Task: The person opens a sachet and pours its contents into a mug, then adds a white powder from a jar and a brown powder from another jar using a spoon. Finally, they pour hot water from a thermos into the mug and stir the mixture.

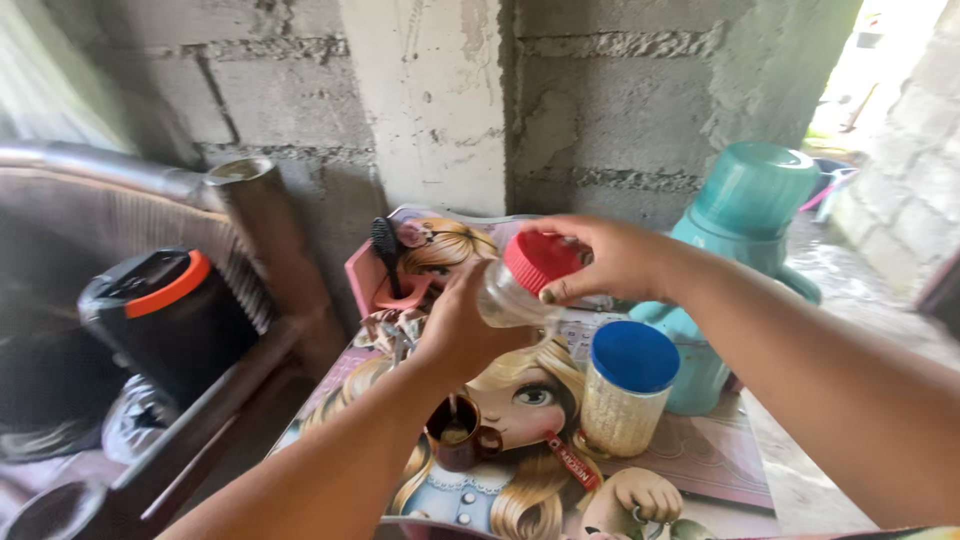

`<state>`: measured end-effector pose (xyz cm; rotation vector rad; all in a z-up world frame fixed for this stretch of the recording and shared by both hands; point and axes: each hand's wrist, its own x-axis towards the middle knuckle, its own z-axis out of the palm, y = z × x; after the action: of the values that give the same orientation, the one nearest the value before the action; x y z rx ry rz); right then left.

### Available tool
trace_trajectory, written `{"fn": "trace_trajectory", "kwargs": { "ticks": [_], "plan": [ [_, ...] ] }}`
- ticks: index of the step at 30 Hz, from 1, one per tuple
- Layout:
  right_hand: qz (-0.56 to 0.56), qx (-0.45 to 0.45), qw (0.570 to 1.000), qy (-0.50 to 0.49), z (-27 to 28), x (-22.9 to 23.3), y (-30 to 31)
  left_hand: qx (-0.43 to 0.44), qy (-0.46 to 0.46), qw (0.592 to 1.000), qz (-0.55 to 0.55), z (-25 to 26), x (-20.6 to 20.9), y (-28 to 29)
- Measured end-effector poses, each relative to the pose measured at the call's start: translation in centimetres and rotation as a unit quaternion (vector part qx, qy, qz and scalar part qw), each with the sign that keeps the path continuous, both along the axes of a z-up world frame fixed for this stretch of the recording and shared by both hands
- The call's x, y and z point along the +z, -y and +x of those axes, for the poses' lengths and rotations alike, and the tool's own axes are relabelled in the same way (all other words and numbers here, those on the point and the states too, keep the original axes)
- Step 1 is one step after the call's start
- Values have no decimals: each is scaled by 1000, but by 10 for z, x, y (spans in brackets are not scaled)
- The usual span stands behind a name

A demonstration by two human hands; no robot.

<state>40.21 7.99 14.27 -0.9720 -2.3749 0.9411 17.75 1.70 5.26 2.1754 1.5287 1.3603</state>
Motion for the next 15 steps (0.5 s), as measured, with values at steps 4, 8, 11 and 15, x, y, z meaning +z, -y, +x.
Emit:
{"fn": "trace_trajectory", "kwargs": {
  "ticks": [4,8,11,15],
  "plan": [
    [-23,63,996,50,-12,9,2,3,18,999,-49,6,8,12],
    [26,-1,986,164,-15,2,-9,-2,14,998,-60,11,14,18],
    [-17,-6,985,169,-11,-4,-19,3,18,998,-66,15,15,20],
    [-60,-18,983,170,4,-10,-23,6,4,997,-74,19,14,20]
  ]
}}
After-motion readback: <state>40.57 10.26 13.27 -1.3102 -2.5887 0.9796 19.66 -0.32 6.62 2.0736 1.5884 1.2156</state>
